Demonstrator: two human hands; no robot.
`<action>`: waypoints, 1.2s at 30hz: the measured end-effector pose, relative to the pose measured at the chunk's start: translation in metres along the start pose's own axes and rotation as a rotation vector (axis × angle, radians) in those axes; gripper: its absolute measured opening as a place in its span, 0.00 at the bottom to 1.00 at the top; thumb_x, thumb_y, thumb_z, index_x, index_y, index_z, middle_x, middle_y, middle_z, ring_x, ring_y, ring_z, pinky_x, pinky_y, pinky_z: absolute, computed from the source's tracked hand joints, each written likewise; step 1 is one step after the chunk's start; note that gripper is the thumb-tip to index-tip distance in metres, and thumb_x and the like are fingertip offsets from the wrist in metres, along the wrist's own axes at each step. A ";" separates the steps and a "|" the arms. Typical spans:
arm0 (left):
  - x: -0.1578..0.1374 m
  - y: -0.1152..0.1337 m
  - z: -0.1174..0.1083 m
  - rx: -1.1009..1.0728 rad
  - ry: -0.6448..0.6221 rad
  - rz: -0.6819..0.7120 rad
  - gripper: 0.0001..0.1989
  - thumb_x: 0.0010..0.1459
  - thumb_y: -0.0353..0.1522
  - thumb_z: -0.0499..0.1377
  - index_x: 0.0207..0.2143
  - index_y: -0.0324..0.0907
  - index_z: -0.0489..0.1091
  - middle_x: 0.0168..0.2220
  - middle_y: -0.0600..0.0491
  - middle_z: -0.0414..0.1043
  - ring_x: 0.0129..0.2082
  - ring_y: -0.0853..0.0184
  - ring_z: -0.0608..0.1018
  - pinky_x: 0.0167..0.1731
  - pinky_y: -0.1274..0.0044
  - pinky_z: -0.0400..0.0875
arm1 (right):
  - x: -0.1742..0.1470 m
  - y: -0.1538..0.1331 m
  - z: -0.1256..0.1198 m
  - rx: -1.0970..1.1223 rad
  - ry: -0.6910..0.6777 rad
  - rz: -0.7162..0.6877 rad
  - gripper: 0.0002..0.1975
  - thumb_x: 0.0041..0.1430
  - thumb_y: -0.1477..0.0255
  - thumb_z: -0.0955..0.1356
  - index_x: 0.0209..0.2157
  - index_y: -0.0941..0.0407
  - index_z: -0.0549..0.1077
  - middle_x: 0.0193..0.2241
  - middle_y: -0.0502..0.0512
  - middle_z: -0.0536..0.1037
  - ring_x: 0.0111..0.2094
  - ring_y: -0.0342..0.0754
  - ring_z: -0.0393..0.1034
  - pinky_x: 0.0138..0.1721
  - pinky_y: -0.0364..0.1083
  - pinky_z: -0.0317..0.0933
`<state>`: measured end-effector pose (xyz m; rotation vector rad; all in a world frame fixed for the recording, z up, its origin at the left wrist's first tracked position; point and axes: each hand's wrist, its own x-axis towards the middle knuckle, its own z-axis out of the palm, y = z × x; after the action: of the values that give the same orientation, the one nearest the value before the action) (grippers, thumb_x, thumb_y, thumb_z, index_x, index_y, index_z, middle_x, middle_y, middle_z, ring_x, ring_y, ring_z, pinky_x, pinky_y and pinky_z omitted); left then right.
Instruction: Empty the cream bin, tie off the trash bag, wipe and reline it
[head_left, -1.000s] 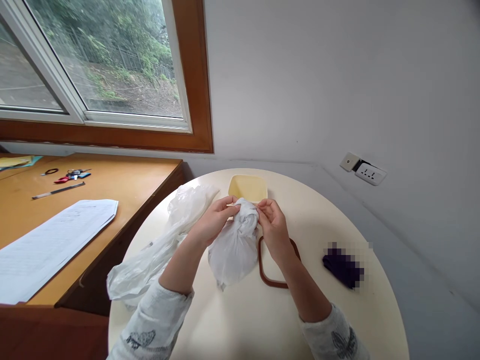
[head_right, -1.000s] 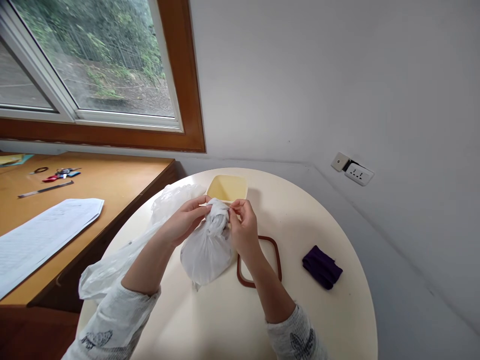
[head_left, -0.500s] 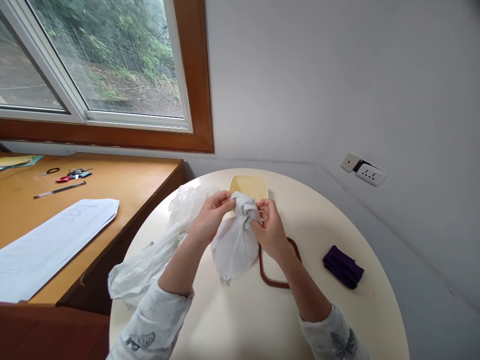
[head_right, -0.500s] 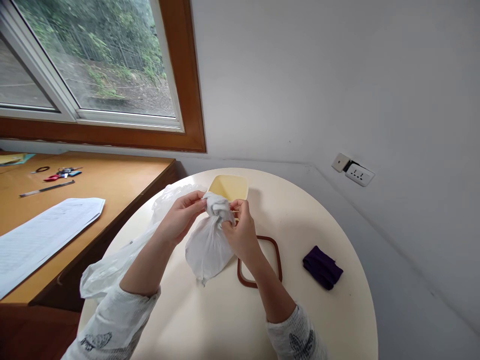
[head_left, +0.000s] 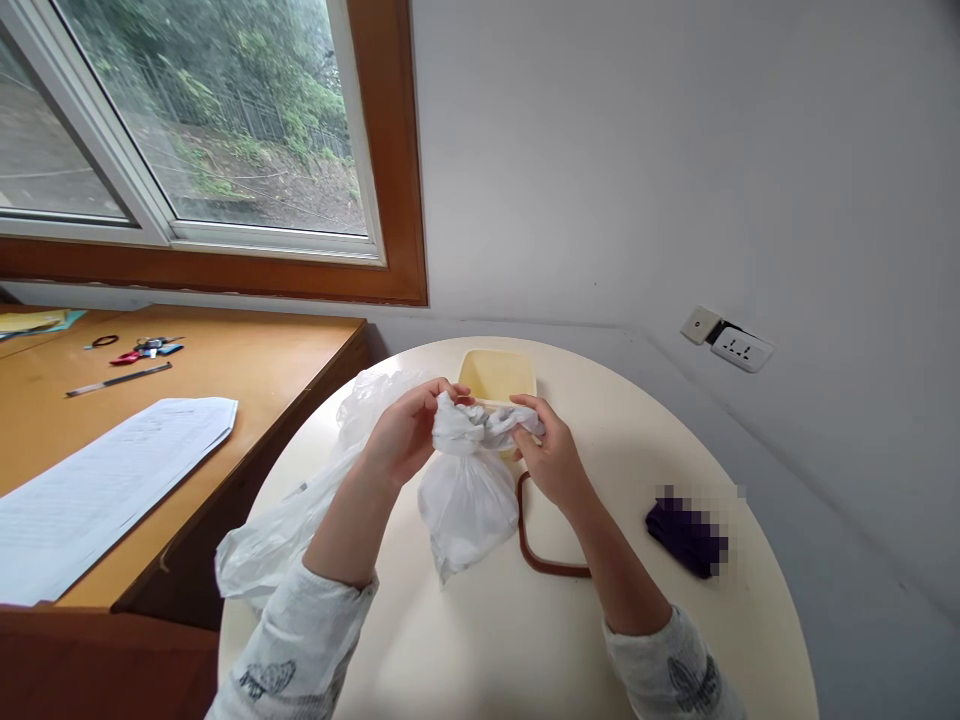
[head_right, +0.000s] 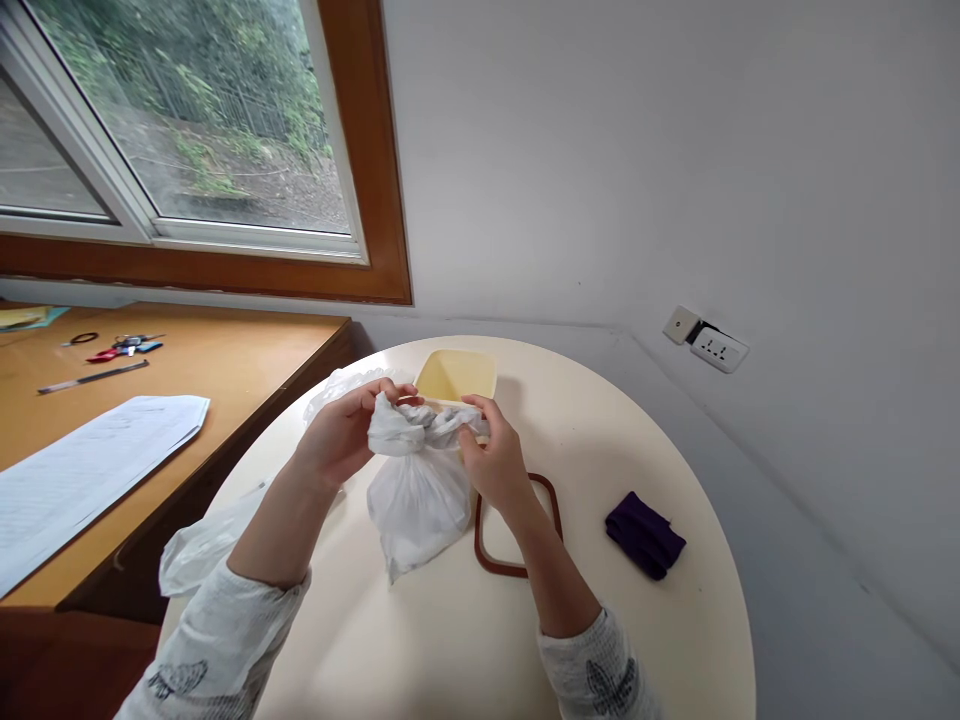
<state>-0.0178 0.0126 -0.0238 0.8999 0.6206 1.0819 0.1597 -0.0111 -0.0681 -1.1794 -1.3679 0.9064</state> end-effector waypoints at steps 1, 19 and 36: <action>0.000 0.000 0.000 0.010 0.004 0.002 0.05 0.42 0.24 0.53 0.20 0.38 0.67 0.36 0.52 0.68 0.38 0.65 0.72 0.34 0.77 0.67 | 0.000 0.000 -0.001 0.033 -0.056 0.039 0.19 0.51 0.69 0.65 0.46 0.53 0.66 0.36 0.53 0.72 0.26 0.43 0.66 0.22 0.42 0.63; -0.008 -0.012 0.012 0.908 -0.436 0.018 0.10 0.52 0.33 0.58 0.38 0.43 0.71 0.38 0.50 0.72 0.39 0.61 0.72 0.36 0.75 0.65 | -0.006 -0.029 -0.018 0.641 0.099 -0.101 0.07 0.48 0.72 0.68 0.32 0.53 0.74 0.39 0.54 0.75 0.43 0.50 0.69 0.49 0.54 0.63; -0.014 0.002 0.020 -0.123 -0.190 -0.010 0.04 0.50 0.28 0.52 0.24 0.39 0.62 0.23 0.55 0.53 0.26 0.69 0.65 0.31 0.74 0.63 | -0.016 -0.016 0.012 -0.007 -0.591 0.027 0.12 0.52 0.65 0.68 0.39 0.53 0.68 0.40 0.53 0.69 0.44 0.50 0.63 0.45 0.49 0.59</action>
<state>-0.0084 -0.0063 -0.0120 0.8794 0.3963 1.0012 0.1445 -0.0287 -0.0578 -0.9702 -1.8209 1.3373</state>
